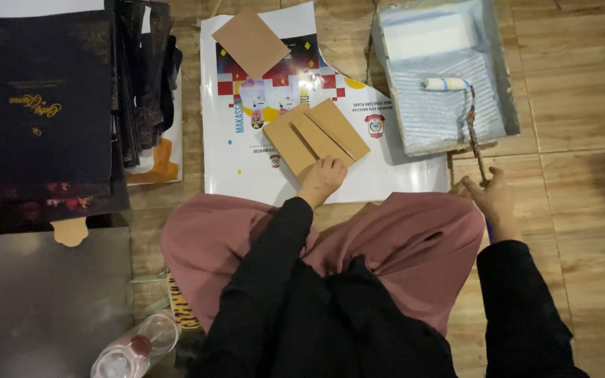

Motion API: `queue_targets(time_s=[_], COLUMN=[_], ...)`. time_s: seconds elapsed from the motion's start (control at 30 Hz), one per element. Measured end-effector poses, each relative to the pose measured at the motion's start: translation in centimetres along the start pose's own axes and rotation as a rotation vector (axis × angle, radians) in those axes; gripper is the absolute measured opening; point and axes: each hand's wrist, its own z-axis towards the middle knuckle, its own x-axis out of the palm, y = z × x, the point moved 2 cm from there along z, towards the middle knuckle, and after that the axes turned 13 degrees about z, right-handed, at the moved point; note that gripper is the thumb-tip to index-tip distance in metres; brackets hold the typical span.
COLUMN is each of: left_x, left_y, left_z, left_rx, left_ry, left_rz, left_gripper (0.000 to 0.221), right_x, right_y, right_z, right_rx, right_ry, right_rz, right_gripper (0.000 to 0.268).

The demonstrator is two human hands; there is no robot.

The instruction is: Applying white paint to small cardboard rectangles using a hand-held roller on a production floor.

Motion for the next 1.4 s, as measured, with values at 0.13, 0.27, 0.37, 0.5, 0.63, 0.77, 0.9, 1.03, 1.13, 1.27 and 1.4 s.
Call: queue_targets(time_s=[0.13,0.27,0.37,0.5,0.63,0.77,0.9,1.03,1.13,1.27,1.4], left_x=[-1.5,-4.3,-4.2,-4.8,-5.0,-5.4,-3.1,4.6,4.7,4.5,2.6], left_y=[2.0,4.9,5.3,3.8,3.3,3.6,4.4,3.1,2.7,2.4,2.4], left_z=[-1.1,-3.0,-4.6,-6.2,-6.6,-7.4,-9.7,-13.0,-12.7,-12.5,-11.4], left_rx=[0.033,-0.012,-0.088,-0.202,-0.254,-0.554,-1.123,-1.339,-1.409,-1.511,-1.622], left_ry=[0.012,0.034,0.015,0.068,0.113,0.124,0.099,0.441,0.414,0.377,0.343], left_rz=[0.044,-0.024,0.014,0.019,0.026,-0.374,-1.023,-1.208,-1.552,-1.73,-1.748], left_gripper=[0.006,0.011,0.012,0.017,0.018,0.027,0.023,0.022,0.023,0.031,0.027], right_x=[0.3,-1.6,-4.9,-8.5,-9.4,-6.8,-4.5,-3.2,-2.8,0.0,2.8], right_y=[0.5,2.7,6.9,12.9,22.6,22.7,21.2,21.2,24.2,23.3,22.9], right_z=[-0.4,-1.1,-2.2,-4.7,-10.5,-13.0,-14.3,-14.7,-15.5,-13.4,-10.7], right_rx=[0.02,-0.098,-0.205,-0.296,-0.043,-0.085,-0.431,-0.251,-0.247,-0.306,-0.412], right_ry=[-0.01,0.012,0.04,0.201,0.484,0.614,0.591,0.652,0.754,0.795,0.723], right_rz=[0.242,0.375,0.358,0.334,0.264,-0.128,-0.253,-0.426,-0.452,-0.481,-0.578], right_gripper=[0.039,0.043,0.046,0.055,0.061,0.057,0.048,0.056,0.072,0.073,0.077])
